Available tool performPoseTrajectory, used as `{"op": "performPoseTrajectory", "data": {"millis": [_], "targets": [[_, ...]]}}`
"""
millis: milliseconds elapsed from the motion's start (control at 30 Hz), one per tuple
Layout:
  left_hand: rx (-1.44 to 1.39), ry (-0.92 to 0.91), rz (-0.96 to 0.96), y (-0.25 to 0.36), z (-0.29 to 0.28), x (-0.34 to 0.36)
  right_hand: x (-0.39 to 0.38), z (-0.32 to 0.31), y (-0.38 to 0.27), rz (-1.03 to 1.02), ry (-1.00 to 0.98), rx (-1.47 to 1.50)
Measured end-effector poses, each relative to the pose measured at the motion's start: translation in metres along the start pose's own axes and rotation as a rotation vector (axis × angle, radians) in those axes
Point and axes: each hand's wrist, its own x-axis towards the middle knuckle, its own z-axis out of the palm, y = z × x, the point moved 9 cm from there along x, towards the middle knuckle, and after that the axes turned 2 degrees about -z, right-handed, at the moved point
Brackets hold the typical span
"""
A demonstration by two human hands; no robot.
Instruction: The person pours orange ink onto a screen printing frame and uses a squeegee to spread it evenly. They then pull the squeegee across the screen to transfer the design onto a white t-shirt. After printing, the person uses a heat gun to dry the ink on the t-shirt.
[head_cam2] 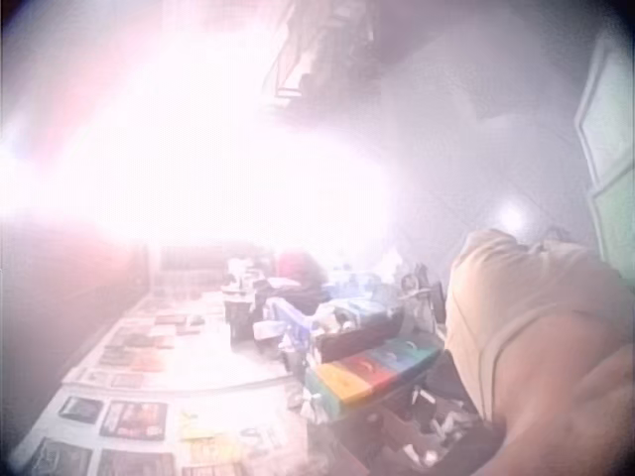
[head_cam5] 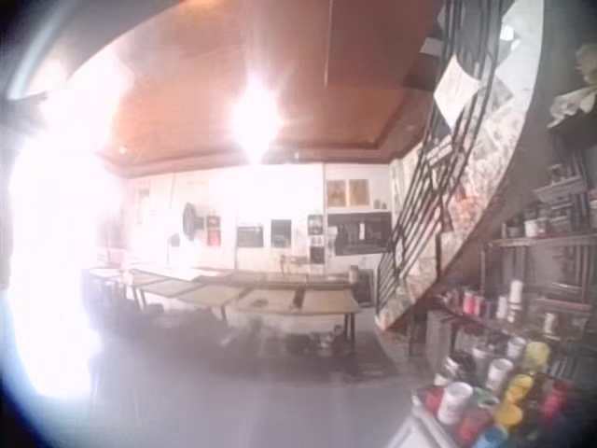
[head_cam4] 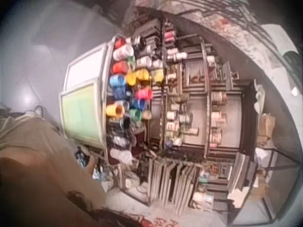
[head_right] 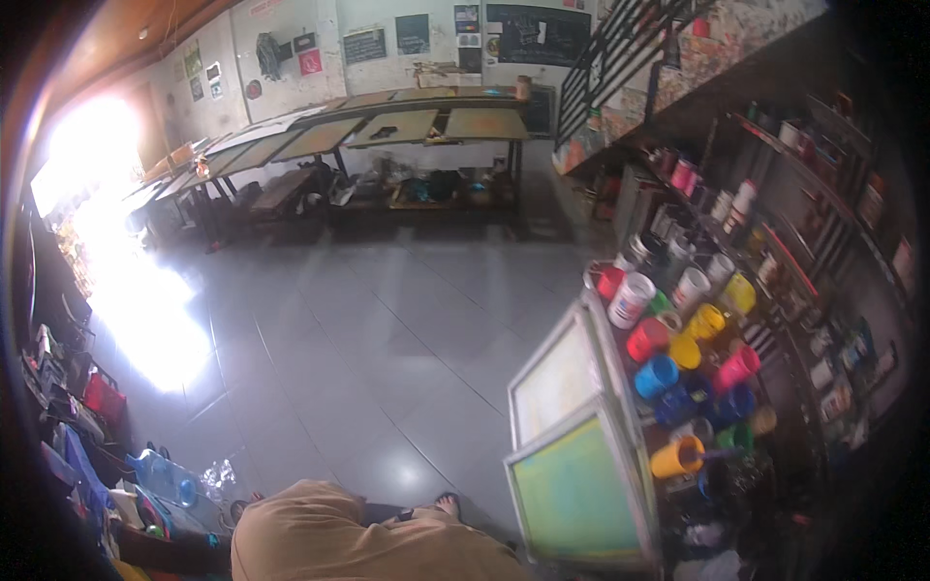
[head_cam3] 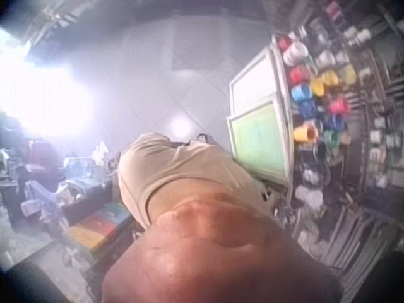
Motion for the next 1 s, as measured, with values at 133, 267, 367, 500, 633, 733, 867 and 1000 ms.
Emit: {"op": "performPoseTrajectory", "data": {"millis": [133,267,367,500,633,733,867,1000], "targets": [[-0.158,-0.533,-0.194,-0.009,0.005,-0.038,0.102,0.018,-0.077,-0.004,-0.025,-0.061],[0.129,-0.607,-0.065,-0.014,0.015,0.063,0.160,0.059,-0.131,0.052,-0.122,-0.087],[0.034,-0.433,0.350,0.023,-0.008,0.124,0.200,0.080,-0.147,0.122,-0.205,-0.189],[-0.572,-0.294,-0.417,0.034,-0.133,0.154,0.275,0.102,-0.165,0.193,-0.318,-0.417],[-0.634,-0.158,-0.645,-0.040,-0.131,0.175,0.364,0.141,-0.217,0.197,-0.489,-0.706],[-0.692,-0.084,-0.986,-0.080,-0.104,0.145,0.435,0.157,-0.279,0.170,-0.560,-0.883],[-0.626,-0.248,-1.279,-0.078,-0.078,0.106,0.542,0.208,-0.381,0.032,-0.688,-1.246],[-1.001,-0.374,-1.428,-0.036,-0.055,0.085,0.632,0.337,-0.588,-0.289,-0.281,-0.366]]}}
